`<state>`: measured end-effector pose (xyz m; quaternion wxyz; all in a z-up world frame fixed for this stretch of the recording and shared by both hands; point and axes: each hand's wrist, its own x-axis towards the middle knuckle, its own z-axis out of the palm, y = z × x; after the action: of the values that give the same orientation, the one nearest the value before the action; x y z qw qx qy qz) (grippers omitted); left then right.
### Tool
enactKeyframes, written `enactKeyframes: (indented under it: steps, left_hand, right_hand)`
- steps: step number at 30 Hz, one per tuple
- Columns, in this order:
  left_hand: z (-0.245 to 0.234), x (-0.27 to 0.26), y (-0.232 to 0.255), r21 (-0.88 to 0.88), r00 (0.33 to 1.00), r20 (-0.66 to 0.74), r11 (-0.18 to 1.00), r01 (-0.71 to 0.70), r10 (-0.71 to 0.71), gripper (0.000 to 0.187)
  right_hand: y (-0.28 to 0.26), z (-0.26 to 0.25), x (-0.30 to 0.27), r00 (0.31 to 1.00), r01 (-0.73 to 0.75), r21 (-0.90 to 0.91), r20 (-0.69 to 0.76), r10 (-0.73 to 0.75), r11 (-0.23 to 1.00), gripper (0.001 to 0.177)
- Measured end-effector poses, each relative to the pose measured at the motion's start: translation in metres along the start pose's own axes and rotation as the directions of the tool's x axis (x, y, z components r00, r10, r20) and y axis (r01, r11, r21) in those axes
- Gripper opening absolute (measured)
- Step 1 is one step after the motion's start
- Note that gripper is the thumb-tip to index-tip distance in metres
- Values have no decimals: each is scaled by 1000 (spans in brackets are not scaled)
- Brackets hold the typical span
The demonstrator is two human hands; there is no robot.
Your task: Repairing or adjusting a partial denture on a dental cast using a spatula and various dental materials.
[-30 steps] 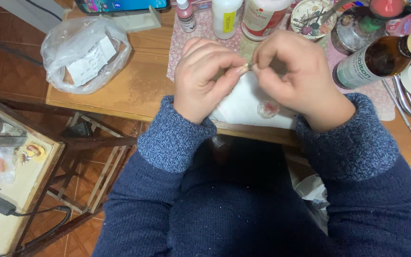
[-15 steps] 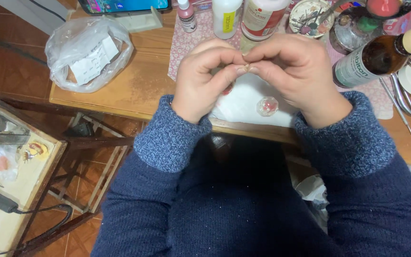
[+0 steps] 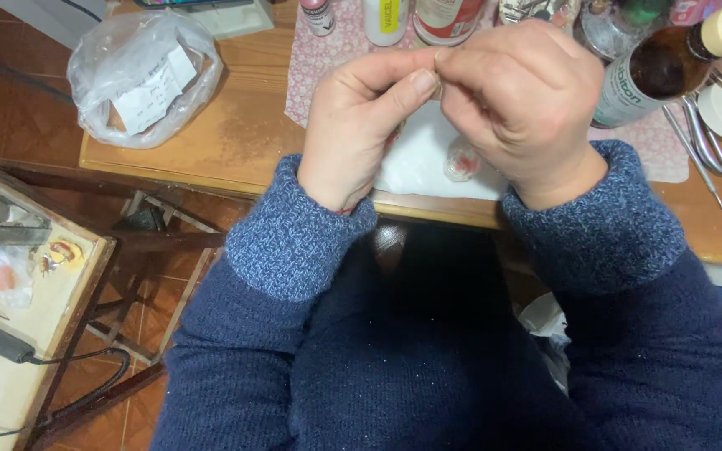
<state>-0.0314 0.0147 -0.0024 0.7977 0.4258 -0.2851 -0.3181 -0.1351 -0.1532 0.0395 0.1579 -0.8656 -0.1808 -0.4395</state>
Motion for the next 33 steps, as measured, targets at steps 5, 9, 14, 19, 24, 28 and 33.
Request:
enactKeyframes:
  steps: [5, 9, 14, 19, 24, 28, 33]
  left_hand:
    - [4, -19, 1, 552, 977, 168, 808, -206, 134, 42]
    - [17, -39, -5, 877, 915, 377, 263, -402, 142, 69]
    - [22, -48, -6, 899, 935, 326, 259, -352, 136, 81]
    - [3, -50, 15, 937, 935, 277, 151, -314, 223, 80]
    - [-35, -49, 38, 990, 958, 135, 7, -141, 252, 66]
    - [-35, -41, 11, 978, 950, 197, 17, -207, 243, 59]
    - [-35, -33, 6, 985, 983, 95, 126, -115, 154, 32]
  right_hand:
    - [1, -13, -17, 975, -221, 46, 31, 220, 974, 17]
    - [-15, -35, -14, 747, -665, 179, 167, 643, 725, 7]
    - [-20, -43, -45, 646, -760, 270, 219, 731, 591, 7]
    - [-18, -44, -78, 656, -747, 327, 218, 723, 579, 6]
    - [-20, -42, -85, 628, -760, 357, 187, 755, 544, 6]
    - [-26, -35, -72, 620, -767, 358, 200, 759, 533, 5]
    - [-30, -31, -57, 701, -713, 267, 251, 668, 648, 5]
